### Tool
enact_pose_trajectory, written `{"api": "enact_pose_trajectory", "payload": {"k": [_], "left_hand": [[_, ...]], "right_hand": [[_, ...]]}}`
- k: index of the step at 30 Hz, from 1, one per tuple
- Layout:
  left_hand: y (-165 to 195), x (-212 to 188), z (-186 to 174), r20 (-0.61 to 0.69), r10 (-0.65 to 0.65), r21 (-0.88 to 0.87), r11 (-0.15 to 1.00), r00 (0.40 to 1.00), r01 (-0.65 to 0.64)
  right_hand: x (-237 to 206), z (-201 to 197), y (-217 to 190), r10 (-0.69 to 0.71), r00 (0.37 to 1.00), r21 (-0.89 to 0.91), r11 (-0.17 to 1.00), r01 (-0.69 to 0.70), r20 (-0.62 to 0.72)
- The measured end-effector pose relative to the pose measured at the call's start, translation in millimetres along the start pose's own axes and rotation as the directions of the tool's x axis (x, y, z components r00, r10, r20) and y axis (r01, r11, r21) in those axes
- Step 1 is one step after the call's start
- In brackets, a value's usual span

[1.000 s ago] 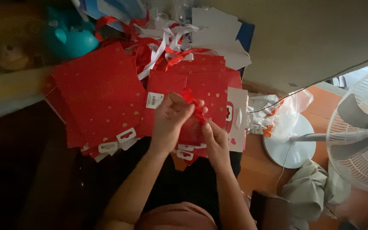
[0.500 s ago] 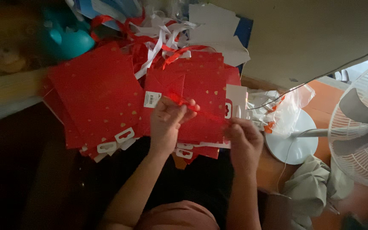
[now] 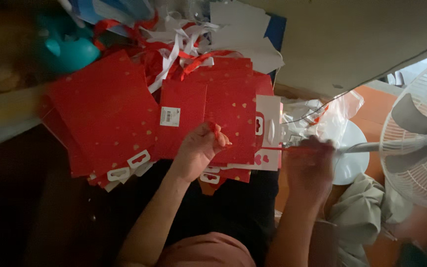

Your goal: The person sits at a table with a pile of red paper gift bags and loose red and white ribbons. They thread a red ribbon through the punched handle holes of a bag, tie the ribbon ends, and set the finished bag on the stack, repeating the process for successive bags.

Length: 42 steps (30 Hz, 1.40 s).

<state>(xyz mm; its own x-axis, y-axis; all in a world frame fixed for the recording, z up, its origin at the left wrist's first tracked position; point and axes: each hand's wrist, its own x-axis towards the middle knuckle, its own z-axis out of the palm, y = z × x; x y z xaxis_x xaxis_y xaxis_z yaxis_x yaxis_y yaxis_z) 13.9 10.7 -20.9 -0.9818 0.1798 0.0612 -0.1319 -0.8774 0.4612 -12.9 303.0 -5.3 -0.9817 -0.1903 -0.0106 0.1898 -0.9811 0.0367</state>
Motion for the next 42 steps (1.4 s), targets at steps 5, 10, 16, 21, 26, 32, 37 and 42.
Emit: {"api": "enact_pose_trajectory", "payload": {"k": [5, 10, 16, 21, 26, 32, 37, 42], "left_hand": [[2, 3, 13, 0.0, -0.022, 0.405, 0.914, 1.0, 0.02], [-19, 21, 36, -0.144, 0.074, 0.987, 0.088, 0.987, 0.137], [-45, 40, 43, 0.079, 0.199, 0.892, -0.451, 0.977, 0.02], [-45, 41, 39, -0.138, 0.092, 0.889, -0.428, 0.986, 0.164], [-48, 43, 38, -0.012, 0.18, 0.882, -0.462, 0.984, 0.095], [-42, 45, 40, -0.137, 0.104, 0.87, -0.463, 0.985, 0.17], [-41, 43, 51, -0.113, 0.123, 0.861, -0.482, 0.986, 0.159], [-38, 44, 48, -0.149, 0.081, 0.879, -0.447, 0.985, 0.17]], "right_hand": [[-21, 23, -47, -0.367, 0.906, -0.489, 0.763, 0.422, 0.21], [-28, 37, -36, -0.457, 0.814, -0.685, 0.464, 0.562, 0.358], [-14, 50, 40, -0.332, 0.829, -0.889, -0.248, 0.385, 0.451], [-1, 68, 64, -0.247, 0.862, -0.839, -0.454, 0.3, 0.442], [12, 62, 77, -0.202, 0.9, -0.799, -0.561, 0.218, 0.387], [16, 47, 80, -0.149, 0.932, -0.782, -0.596, 0.181, 0.33], [22, 33, 84, -0.216, 0.928, -0.817, -0.561, 0.136, 0.303], [22, 29, 85, -0.312, 0.947, -0.903, -0.424, -0.071, 0.072]]}}
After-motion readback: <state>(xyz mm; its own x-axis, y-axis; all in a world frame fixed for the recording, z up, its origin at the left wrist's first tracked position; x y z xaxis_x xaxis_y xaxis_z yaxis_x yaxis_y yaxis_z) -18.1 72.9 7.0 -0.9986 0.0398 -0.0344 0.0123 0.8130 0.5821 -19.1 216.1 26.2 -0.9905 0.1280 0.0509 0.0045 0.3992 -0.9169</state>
